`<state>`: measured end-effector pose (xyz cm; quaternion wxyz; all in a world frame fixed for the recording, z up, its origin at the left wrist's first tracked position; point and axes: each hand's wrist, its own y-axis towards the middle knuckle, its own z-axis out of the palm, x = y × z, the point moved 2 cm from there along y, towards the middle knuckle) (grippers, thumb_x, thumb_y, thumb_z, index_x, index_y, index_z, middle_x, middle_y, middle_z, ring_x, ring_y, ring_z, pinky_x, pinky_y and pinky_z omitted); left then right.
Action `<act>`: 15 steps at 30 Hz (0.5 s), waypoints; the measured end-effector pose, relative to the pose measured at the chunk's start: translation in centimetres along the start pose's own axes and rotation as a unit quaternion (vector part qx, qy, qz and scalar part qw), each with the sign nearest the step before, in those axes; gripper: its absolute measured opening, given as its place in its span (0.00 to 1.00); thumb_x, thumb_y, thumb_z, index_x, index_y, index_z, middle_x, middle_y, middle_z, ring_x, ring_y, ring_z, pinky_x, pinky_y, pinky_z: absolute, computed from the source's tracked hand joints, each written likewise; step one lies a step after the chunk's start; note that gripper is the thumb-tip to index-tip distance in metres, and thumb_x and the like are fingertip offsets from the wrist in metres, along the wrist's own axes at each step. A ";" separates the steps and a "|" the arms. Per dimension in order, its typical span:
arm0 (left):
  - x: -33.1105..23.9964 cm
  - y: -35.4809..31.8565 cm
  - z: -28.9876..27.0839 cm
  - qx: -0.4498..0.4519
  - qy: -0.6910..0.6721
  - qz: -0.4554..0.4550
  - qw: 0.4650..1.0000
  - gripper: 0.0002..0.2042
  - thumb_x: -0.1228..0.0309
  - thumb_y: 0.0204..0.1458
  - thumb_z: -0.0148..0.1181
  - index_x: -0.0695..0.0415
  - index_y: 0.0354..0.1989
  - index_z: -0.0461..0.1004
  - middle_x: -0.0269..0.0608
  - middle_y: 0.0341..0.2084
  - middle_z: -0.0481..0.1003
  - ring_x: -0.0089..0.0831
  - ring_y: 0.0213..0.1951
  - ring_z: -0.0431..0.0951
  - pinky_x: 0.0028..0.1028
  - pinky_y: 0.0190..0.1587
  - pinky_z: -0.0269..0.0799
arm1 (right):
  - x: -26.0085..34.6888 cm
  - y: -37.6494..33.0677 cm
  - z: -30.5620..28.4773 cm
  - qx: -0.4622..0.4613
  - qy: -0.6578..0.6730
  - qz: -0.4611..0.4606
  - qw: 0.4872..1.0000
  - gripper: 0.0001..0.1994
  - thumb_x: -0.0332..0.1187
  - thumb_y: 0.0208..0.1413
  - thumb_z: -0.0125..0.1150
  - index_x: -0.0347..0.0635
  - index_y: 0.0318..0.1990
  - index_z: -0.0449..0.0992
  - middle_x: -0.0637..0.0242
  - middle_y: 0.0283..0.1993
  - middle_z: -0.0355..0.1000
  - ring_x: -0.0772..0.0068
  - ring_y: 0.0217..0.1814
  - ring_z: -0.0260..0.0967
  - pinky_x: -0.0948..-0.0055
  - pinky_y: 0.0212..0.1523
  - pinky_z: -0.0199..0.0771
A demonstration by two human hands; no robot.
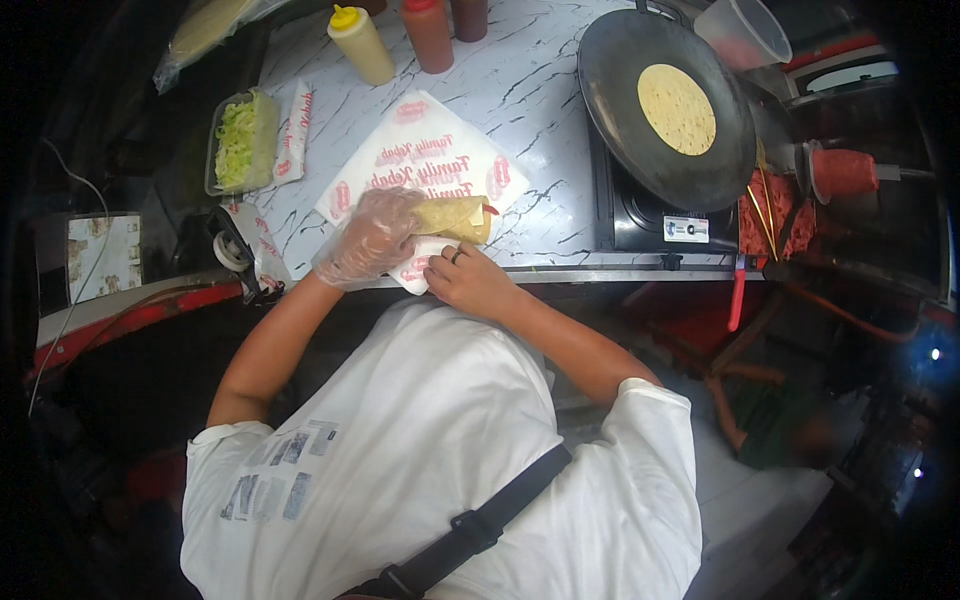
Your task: The person cooks tortillas on a flat griddle, then assembles tacos by placing cooked meat, sauce, and cheese onto tortillas. They fold the tortillas, wrap them in paper, and place them into a plastic bag before handing the bag to a customer and handling cash.
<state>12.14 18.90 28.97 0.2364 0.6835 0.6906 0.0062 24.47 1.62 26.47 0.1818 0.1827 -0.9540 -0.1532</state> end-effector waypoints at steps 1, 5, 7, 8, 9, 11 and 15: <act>-0.6 -0.3 -0.5 0.009 0.016 -0.026 1.000 0.18 0.72 0.39 0.65 0.57 0.43 0.77 0.49 0.50 0.74 0.46 0.54 0.72 0.47 0.58 0.65 | 0.2 -0.1 0.0 0.002 -0.004 -0.011 1.000 0.12 0.33 0.47 0.61 0.40 0.40 0.77 0.68 0.38 0.71 0.68 0.42 0.70 0.69 0.43 0.69; -0.8 -1.0 -1.5 0.030 0.000 -0.029 0.999 0.21 0.73 0.37 0.64 0.59 0.45 0.77 0.50 0.50 0.74 0.48 0.53 0.73 0.46 0.56 0.70 | 0.7 0.2 -0.3 0.035 -0.011 -0.001 0.999 0.12 0.33 0.46 0.62 0.40 0.39 0.79 0.67 0.38 0.73 0.66 0.41 0.71 0.67 0.41 0.71; -0.3 -1.6 -1.0 0.065 -0.036 -0.040 0.996 0.23 0.75 0.36 0.63 0.60 0.48 0.77 0.51 0.50 0.74 0.50 0.54 0.73 0.46 0.58 0.69 | 0.3 0.7 -0.7 0.071 0.043 0.062 0.995 0.10 0.32 0.46 0.64 0.41 0.37 0.80 0.65 0.37 0.74 0.63 0.40 0.72 0.66 0.40 0.71; -0.1 -2.0 -0.8 0.038 -0.047 -0.037 0.997 0.24 0.76 0.36 0.62 0.60 0.49 0.76 0.52 0.50 0.74 0.51 0.55 0.73 0.46 0.59 0.69 | 0.1 1.0 -0.9 0.110 0.076 0.100 0.986 0.09 0.32 0.47 0.65 0.42 0.36 0.81 0.64 0.36 0.74 0.61 0.39 0.73 0.65 0.39 0.72; 0.1 -2.5 -0.6 0.020 -0.061 -0.037 0.997 0.26 0.76 0.36 0.61 0.61 0.50 0.76 0.53 0.50 0.74 0.52 0.55 0.72 0.47 0.60 0.68 | -0.3 1.5 -1.4 0.073 0.116 0.129 0.982 0.07 0.32 0.47 0.66 0.42 0.34 0.81 0.64 0.35 0.75 0.60 0.38 0.73 0.65 0.37 0.72; 0.6 -3.6 -0.2 0.016 -0.082 -0.032 0.996 0.26 0.75 0.37 0.62 0.62 0.51 0.75 0.53 0.51 0.73 0.52 0.57 0.71 0.47 0.63 0.66 | -1.0 2.6 -2.2 0.053 0.212 0.176 0.960 0.06 0.32 0.47 0.70 0.42 0.30 0.81 0.65 0.33 0.75 0.59 0.36 0.74 0.66 0.33 0.73; 1.4 -4.6 1.2 0.007 -0.113 0.001 0.994 0.25 0.76 0.41 0.66 0.63 0.53 0.74 0.54 0.49 0.75 0.54 0.55 0.73 0.48 0.62 0.67 | -2.3 4.1 -3.0 -0.004 0.257 0.236 0.937 0.06 0.32 0.47 0.71 0.42 0.29 0.81 0.62 0.32 0.75 0.55 0.36 0.74 0.61 0.38 0.73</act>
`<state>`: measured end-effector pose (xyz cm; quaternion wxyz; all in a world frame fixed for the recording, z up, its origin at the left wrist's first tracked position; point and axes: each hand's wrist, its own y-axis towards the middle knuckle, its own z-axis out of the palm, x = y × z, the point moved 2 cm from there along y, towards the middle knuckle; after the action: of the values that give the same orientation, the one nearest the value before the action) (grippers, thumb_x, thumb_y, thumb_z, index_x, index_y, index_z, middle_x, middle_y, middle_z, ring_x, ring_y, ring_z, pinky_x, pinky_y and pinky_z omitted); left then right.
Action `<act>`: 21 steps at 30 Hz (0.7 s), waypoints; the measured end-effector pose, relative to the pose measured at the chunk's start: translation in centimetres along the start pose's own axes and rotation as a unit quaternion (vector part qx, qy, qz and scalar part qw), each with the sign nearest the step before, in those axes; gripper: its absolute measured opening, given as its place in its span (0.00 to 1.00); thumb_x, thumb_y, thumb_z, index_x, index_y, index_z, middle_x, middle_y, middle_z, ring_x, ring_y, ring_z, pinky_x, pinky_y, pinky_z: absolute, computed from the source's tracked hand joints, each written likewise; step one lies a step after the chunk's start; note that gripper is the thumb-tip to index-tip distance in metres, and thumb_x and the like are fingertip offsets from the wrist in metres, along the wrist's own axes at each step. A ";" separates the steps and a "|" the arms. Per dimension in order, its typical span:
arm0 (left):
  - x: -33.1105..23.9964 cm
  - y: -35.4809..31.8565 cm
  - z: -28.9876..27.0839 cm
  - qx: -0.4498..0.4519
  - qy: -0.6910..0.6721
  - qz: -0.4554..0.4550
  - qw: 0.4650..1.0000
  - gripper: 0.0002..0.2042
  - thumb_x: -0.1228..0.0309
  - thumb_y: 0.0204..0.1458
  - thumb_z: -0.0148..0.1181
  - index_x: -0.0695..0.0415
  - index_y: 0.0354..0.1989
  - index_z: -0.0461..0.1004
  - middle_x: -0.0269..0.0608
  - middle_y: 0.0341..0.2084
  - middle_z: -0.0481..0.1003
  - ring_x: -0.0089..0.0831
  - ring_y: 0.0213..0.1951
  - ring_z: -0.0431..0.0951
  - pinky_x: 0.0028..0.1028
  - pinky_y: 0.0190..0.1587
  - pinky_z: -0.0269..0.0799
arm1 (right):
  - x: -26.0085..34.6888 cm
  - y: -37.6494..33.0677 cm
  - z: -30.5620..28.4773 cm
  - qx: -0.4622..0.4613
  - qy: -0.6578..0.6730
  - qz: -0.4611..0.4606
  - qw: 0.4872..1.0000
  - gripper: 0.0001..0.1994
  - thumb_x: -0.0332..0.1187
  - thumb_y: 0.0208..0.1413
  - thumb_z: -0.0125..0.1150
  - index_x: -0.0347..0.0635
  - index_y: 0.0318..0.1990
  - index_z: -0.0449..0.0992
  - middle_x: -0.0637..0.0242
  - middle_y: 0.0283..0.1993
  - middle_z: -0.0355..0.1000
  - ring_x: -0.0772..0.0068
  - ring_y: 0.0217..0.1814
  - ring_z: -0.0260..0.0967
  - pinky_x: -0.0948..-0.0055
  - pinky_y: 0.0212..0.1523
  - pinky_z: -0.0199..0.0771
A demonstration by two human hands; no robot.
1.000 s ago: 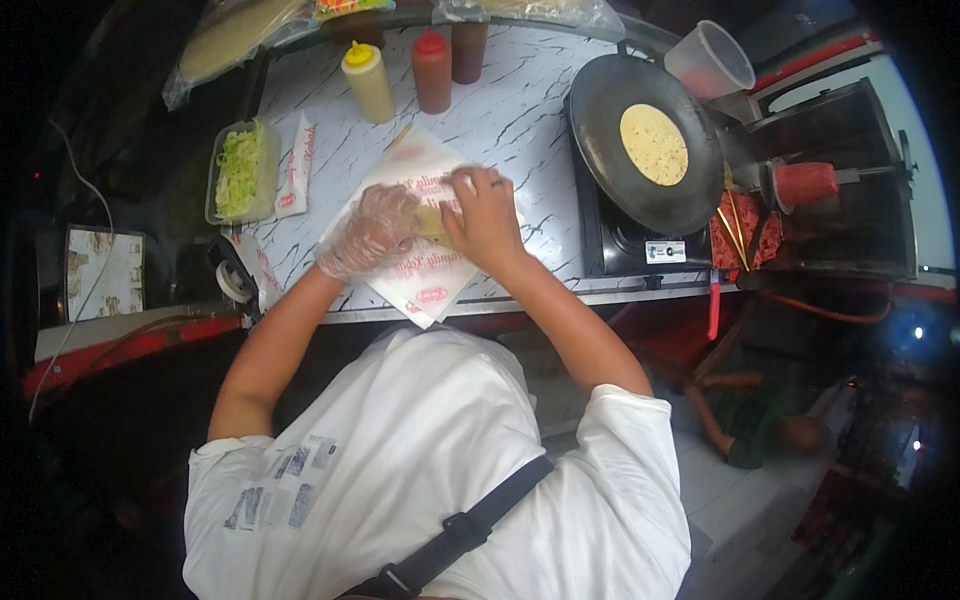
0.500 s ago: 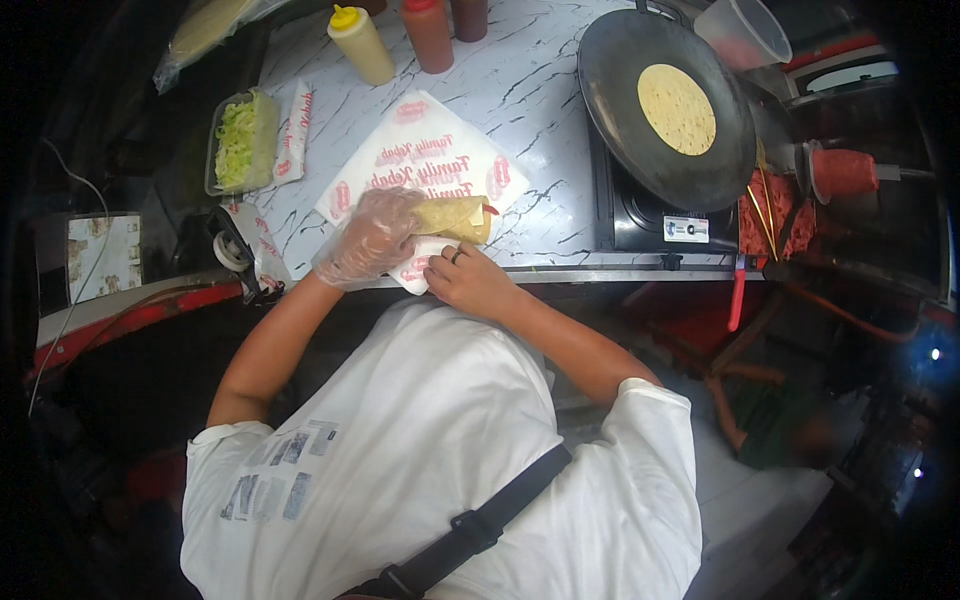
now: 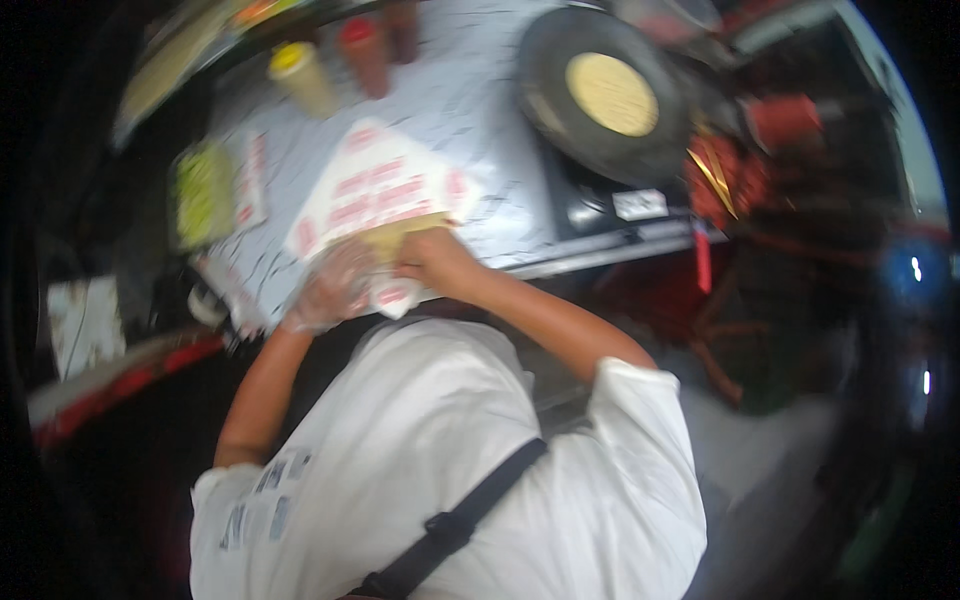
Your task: The person cooks tortillas on a flat griddle, then assembles tacos by placing cooked meat, sauce, and cheese onto tortillas. They fold the tortillas, wrap them in paper, and place them into a plastic bag before handing the bag to a customer and handling cash.
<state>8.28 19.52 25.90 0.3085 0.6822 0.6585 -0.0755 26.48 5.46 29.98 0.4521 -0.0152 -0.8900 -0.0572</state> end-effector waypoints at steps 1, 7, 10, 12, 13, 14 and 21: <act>0.3 0.1 0.4 -0.028 0.034 0.039 0.998 0.22 0.76 0.43 0.66 0.62 0.51 0.74 0.54 0.48 0.76 0.54 0.54 0.74 0.47 0.61 0.69 | -0.2 0.2 -0.2 -0.044 -0.013 0.004 0.999 0.06 0.33 0.47 0.70 0.43 0.29 0.81 0.60 0.32 0.75 0.53 0.37 0.74 0.59 0.40 0.73; 1.0 0.7 1.8 -0.109 0.041 0.020 0.993 0.10 0.80 0.48 0.64 0.60 0.39 0.77 0.49 0.40 0.79 0.53 0.46 0.79 0.45 0.52 0.75 | -0.4 -0.3 0.3 -0.063 -0.335 -0.120 0.932 0.05 0.31 0.48 0.60 0.44 0.32 0.79 0.63 0.35 0.75 0.60 0.38 0.74 0.64 0.46 0.68; 1.7 1.8 1.8 -0.094 0.056 -0.043 0.993 0.05 0.81 0.49 0.63 0.61 0.33 0.74 0.51 0.31 0.76 0.54 0.36 0.77 0.47 0.39 0.73 | -1.2 1.1 0.5 0.005 -0.302 -0.007 0.953 0.07 0.29 0.48 0.57 0.44 0.34 0.78 0.64 0.36 0.75 0.61 0.37 0.73 0.64 0.47 0.66; 2.4 3.2 1.5 -0.120 0.026 -0.071 0.990 0.04 0.80 0.50 0.61 0.63 0.30 0.71 0.52 0.27 0.72 0.54 0.31 0.74 0.46 0.34 0.69 | -2.0 2.9 0.3 0.009 -0.267 0.096 0.959 0.07 0.29 0.48 0.58 0.44 0.34 0.80 0.63 0.37 0.75 0.60 0.40 0.73 0.62 0.48 0.65; 3.0 4.1 1.1 -0.119 0.028 -0.079 0.989 0.03 0.80 0.50 0.61 0.63 0.31 0.72 0.52 0.28 0.72 0.53 0.32 0.74 0.45 0.34 0.69 | -2.4 3.9 0.2 0.007 -0.242 0.137 0.961 0.07 0.29 0.48 0.58 0.44 0.34 0.81 0.62 0.37 0.75 0.60 0.42 0.73 0.61 0.49 0.64; 3.4 5.0 0.8 -0.118 0.030 -0.088 0.989 0.03 0.80 0.51 0.60 0.63 0.31 0.72 0.52 0.28 0.72 0.52 0.32 0.74 0.44 0.35 0.70 | -2.6 4.8 0.1 -0.012 -0.281 0.140 0.950 0.07 0.29 0.48 0.59 0.44 0.34 0.82 0.61 0.38 0.75 0.59 0.44 0.72 0.60 0.49 0.64; 3.2 6.2 -1.0 -0.073 0.147 -0.097 0.982 0.07 0.77 0.51 0.63 0.62 0.39 0.77 0.50 0.32 0.76 0.49 0.35 0.76 0.43 0.40 0.73 | -3.9 9.2 0.5 -0.068 -0.344 0.115 0.929 0.06 0.32 0.48 0.63 0.44 0.31 0.84 0.60 0.43 0.76 0.59 0.54 0.70 0.54 0.52 0.63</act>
<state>14.20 23.15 27.04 0.2483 0.5944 0.7636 0.0439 29.15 14.77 27.33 0.1194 -0.1672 -0.9770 -0.0567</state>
